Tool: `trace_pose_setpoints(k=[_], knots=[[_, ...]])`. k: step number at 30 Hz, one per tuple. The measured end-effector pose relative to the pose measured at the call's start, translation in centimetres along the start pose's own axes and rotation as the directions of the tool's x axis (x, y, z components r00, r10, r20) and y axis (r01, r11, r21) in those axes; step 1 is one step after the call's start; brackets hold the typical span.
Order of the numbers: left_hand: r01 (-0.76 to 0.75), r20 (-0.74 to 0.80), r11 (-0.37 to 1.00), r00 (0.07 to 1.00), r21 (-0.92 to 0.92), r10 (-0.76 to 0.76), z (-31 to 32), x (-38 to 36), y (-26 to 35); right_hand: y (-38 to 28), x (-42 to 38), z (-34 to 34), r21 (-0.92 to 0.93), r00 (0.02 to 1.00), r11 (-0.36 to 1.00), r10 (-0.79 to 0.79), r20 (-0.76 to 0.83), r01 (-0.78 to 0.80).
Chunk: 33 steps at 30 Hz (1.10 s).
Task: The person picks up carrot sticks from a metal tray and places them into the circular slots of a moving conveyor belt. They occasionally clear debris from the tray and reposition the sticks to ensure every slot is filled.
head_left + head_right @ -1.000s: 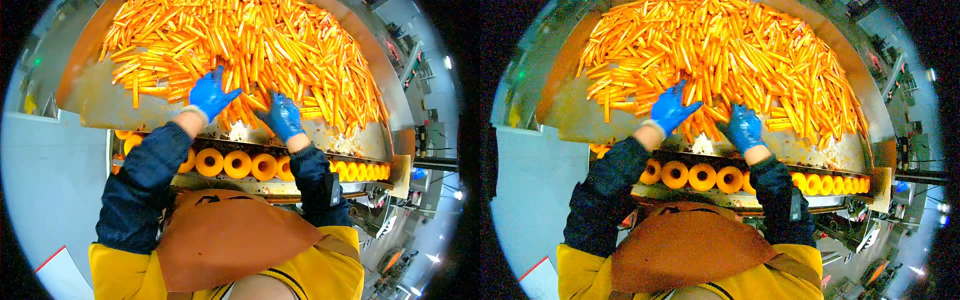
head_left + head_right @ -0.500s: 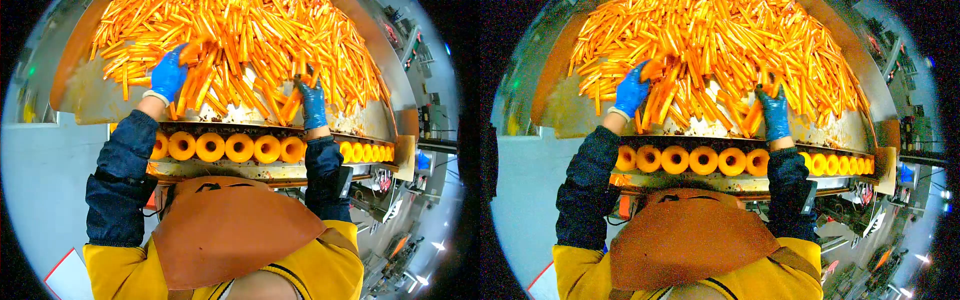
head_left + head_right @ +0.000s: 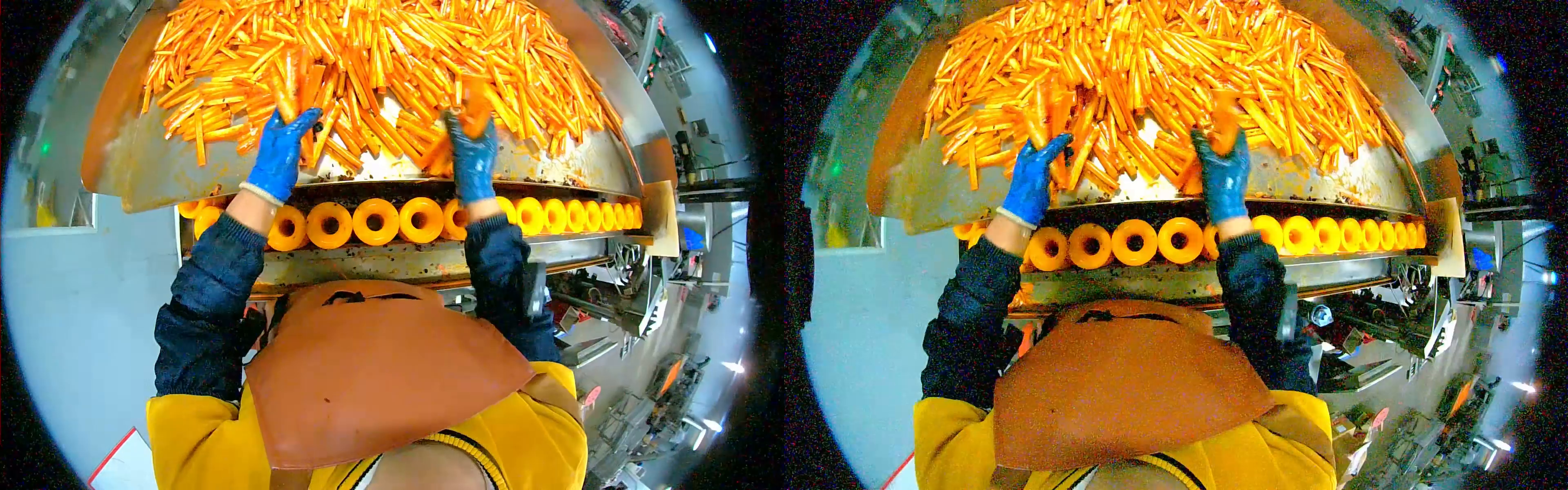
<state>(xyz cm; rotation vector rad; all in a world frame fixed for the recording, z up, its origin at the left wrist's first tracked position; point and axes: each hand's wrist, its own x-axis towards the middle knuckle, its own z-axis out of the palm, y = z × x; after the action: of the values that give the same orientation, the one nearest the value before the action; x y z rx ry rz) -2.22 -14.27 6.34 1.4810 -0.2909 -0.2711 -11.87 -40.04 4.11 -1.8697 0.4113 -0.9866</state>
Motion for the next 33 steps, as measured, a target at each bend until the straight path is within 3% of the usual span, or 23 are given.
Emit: trace_pose_setpoints(k=[1, 2, 4, 5, 6, 8, 9, 10, 12, 14, 16, 17, 18, 20, 21, 23, 24, 26, 27, 28, 30, 33], knots=[[-0.081, 0.002, 0.996, 0.997, 0.029, 0.081, 0.5, 0.1, 0.0, 1.2, 0.7, 0.1, -0.243, 0.987, 0.968, 0.089, 0.132, -0.055], [-0.087, 0.005, 0.996, 0.996, 0.033, 0.086, 0.3, 0.3, 0.0, 2.2, 1.3, 0.1, -0.239, 0.988, 0.969, 0.087, 0.127, -0.055], [0.17, -0.005, 0.978, 0.985, -0.119, -0.172, 0.2, 0.5, 0.3, 3.1, 2.6, -0.1, -0.259, 0.952, 0.938, 0.272, 0.139, -0.23], [0.183, -0.035, 0.981, 0.982, -0.056, -0.185, 0.3, 0.0, 0.8, 3.2, 3.3, -0.9, -0.309, 0.983, 0.938, 0.18, 0.048, -0.157], [0.183, -0.032, 0.982, 0.982, -0.053, -0.185, -0.1, -0.5, 0.3, 5.8, 3.9, -1.4, -0.247, 0.99, 0.959, 0.135, -0.031, -0.139], [0.06, 0.03, 0.998, 0.998, 0.022, -0.06, -1.7, -1.4, -1.8, 4.9, 3.8, -3.3, 0.117, 0.948, 0.951, 0.299, -0.112, -0.287], [0.006, 0.062, 0.99, 0.998, 0.14, -0.015, -2.7, -1.7, -2.7, 4.2, 3.5, -4.5, 0.117, 0.935, 0.942, 0.327, -0.133, -0.313], [0.01, 0.068, 0.99, 0.998, 0.139, -0.019, -3.2, -2.2, -2.7, 3.1, 2.8, -5.8, 0.116, 0.922, 0.933, 0.355, -0.155, -0.34], [-0.029, 0.079, 0.952, 0.997, 0.304, 0.005, -3.4, -3.6, -2.5, 0.8, 0.1, -7.6, -0.044, 0.941, 0.953, 0.288, -0.179, -0.3], [0.027, 0.041, 0.956, 0.998, 0.292, -0.041, -2.3, -5.0, -0.7, -0.5, -3.6, -8.3, 0.008, 0.958, 0.969, 0.244, -0.15, -0.246], [0.127, 0.024, 0.97, 0.991, 0.208, -0.135, -1.8, -6.0, -0.1, 5.6, -7.8, -8.0, -0.129, 0.975, 0.99, 0.023, -0.219, -0.052], [0.072, 0.047, 0.983, 0.996, 0.169, -0.081, -2.4, -6.0, -1.4, 4.4, -9.0, -8.1, -0.142, 0.981, 0.975, 0.153, -0.118, -0.169], [0.072, 0.051, 0.983, 0.995, 0.169, -0.082, -2.1, -6.3, -1.3, 4.0, -9.4, -7.4, -0.184, 0.983, 0.971, 0.134, -0.125, -0.156], [0.129, 0.069, 0.98, 0.988, 0.15, -0.141, -1.7, -7.0, -1.0, 2.2, -9.7, -8.3, 0.044, 0.835, 0.839, 0.544, -0.083, -0.542], [0.118, 0.08, 0.983, 0.988, 0.142, -0.131, -1.7, -7.0, -1.5, 1.7, -9.8, -8.5, 0.045, 0.834, 0.839, 0.545, -0.082, -0.543], [0.151, 0.071, 0.981, 0.984, 0.124, -0.161, -1.7, -7.5, -2.0, 1.1, -10.0, -8.7, 0.35, 0.871, 0.823, 0.49, -0.037, -0.448], [0.184, 0.063, 0.978, 0.98, 0.102, -0.191, -1.3, -7.8, -1.7, 1.1, -10.2, -8.7, 0.352, 0.872, 0.823, 0.488, -0.04, -0.445], [0.2, 0.069, 0.974, 0.976, 0.107, -0.208, -1.1, -8.3, -1.5, 1.7, -10.8, -8.2, 0.486, 0.688, 0.51, 0.651, 0.32, -0.709], [0.219, 0.071, 0.969, 0.971, 0.113, -0.228, -1.0, -8.5, -1.5, 2.2, -12.1, -7.1, 0.485, 0.733, 0.57, 0.626, 0.267, -0.663], [0.216, 0.07, 0.97, 0.972, 0.112, -0.225, -0.9, -8.7, -1.4, 1.5, -12.6, -6.5, 0.39, 0.734, 0.622, 0.583, 0.348, -0.679], [0.245, 0.064, 0.967, 0.966, 0.063, -0.249, -0.9, -9.0, -1.1, 2.6, -13.8, -6.7, 0.239, 0.649, 0.607, 0.661, 0.378, -0.758], [0.259, 0.056, 0.963, 0.963, 0.07, -0.264, -2.1, -9.5, -1.6, 1.9, -13.6, -6.5, 0.385, 0.874, 0.788, 0.464, 0.143, -0.481]])
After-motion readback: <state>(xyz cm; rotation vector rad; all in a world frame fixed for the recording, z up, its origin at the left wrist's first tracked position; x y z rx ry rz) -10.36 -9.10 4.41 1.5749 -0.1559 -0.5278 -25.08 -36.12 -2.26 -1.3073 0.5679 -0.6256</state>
